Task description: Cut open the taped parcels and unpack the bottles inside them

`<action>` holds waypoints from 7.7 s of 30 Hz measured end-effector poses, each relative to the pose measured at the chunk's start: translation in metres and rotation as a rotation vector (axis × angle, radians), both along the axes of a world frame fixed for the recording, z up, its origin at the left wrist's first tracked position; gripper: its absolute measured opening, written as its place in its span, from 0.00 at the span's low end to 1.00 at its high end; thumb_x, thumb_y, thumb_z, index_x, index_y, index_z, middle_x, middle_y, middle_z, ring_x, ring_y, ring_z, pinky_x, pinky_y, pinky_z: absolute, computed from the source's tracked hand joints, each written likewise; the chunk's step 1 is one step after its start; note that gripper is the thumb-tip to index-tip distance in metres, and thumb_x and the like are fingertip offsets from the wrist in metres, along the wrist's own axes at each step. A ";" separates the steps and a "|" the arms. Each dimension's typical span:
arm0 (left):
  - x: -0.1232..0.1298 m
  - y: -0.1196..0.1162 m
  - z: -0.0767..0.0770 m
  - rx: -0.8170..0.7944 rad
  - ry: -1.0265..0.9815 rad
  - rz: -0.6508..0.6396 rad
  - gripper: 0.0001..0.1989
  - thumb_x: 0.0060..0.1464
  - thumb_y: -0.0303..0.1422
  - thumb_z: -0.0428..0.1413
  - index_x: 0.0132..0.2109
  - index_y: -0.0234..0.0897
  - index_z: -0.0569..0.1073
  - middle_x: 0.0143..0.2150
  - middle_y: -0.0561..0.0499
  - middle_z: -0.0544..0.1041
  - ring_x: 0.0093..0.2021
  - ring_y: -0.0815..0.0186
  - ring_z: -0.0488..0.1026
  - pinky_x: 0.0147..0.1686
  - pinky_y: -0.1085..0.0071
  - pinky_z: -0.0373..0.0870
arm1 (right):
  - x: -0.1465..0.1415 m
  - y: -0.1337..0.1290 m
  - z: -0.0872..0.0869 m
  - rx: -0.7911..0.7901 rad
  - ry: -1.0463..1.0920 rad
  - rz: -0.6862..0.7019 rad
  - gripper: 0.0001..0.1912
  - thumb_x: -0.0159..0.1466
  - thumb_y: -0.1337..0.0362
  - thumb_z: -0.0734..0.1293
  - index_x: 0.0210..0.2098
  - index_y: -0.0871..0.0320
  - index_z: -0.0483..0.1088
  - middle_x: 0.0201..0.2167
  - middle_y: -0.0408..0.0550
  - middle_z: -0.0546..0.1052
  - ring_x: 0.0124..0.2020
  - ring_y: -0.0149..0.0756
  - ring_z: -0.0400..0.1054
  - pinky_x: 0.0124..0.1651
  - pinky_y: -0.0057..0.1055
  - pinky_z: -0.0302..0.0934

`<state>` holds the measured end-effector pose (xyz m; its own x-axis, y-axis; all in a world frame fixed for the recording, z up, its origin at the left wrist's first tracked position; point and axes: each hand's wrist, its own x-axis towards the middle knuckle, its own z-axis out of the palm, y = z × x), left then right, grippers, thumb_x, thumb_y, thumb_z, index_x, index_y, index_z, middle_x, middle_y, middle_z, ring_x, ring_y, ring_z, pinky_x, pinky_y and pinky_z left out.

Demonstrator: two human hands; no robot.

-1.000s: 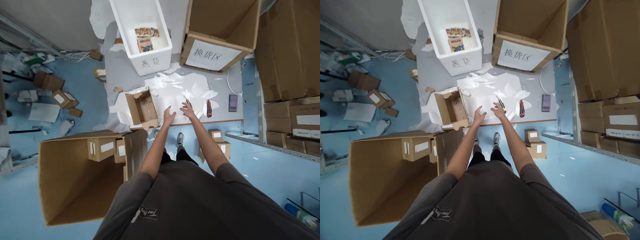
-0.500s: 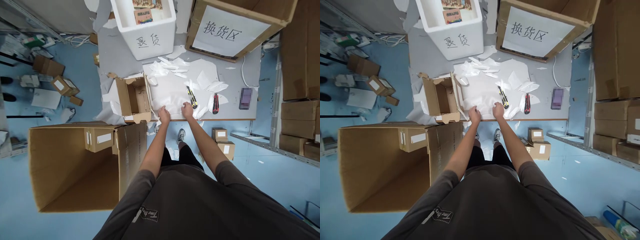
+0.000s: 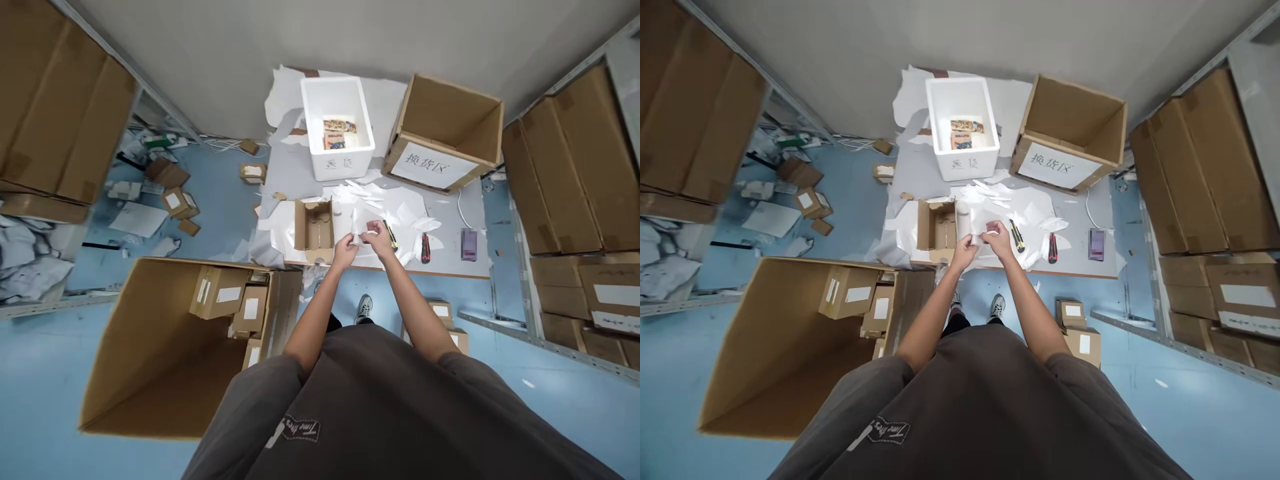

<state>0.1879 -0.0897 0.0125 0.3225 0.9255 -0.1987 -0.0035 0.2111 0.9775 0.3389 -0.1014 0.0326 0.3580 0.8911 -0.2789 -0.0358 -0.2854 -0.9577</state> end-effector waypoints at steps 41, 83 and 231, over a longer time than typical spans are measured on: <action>-0.130 0.029 0.027 0.728 0.934 -0.326 0.09 0.67 0.29 0.62 0.45 0.44 0.87 0.80 0.46 0.67 0.85 0.37 0.51 0.73 0.35 0.66 | -0.080 -0.023 0.033 -0.141 -1.082 0.371 0.49 0.59 0.71 0.79 0.77 0.50 0.65 0.86 0.59 0.40 0.77 0.68 0.55 0.68 0.59 0.69; 0.356 -0.254 0.060 1.053 0.379 -0.962 0.32 0.65 0.33 0.62 0.75 0.41 0.72 0.82 0.37 0.62 0.86 0.42 0.45 0.82 0.35 0.45 | 0.311 -0.464 0.063 -0.346 -1.167 -0.539 0.43 0.70 0.45 0.70 0.79 0.54 0.59 0.83 0.65 0.50 0.81 0.70 0.50 0.76 0.72 0.52; -0.052 0.018 0.032 0.247 1.448 -0.389 0.56 0.60 0.43 0.69 0.86 0.51 0.49 0.89 0.46 0.43 0.85 0.30 0.40 0.73 0.33 0.64 | 0.055 0.041 -0.040 0.011 -1.249 0.831 0.51 0.67 0.62 0.77 0.84 0.47 0.55 0.87 0.58 0.46 0.86 0.70 0.33 0.78 0.75 0.45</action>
<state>0.1363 -0.0717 0.0444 0.2162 0.8877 -0.4065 0.9763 -0.1920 0.0998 0.3937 -0.0609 -0.0071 -0.2414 0.9543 -0.1764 0.9486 0.1937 -0.2502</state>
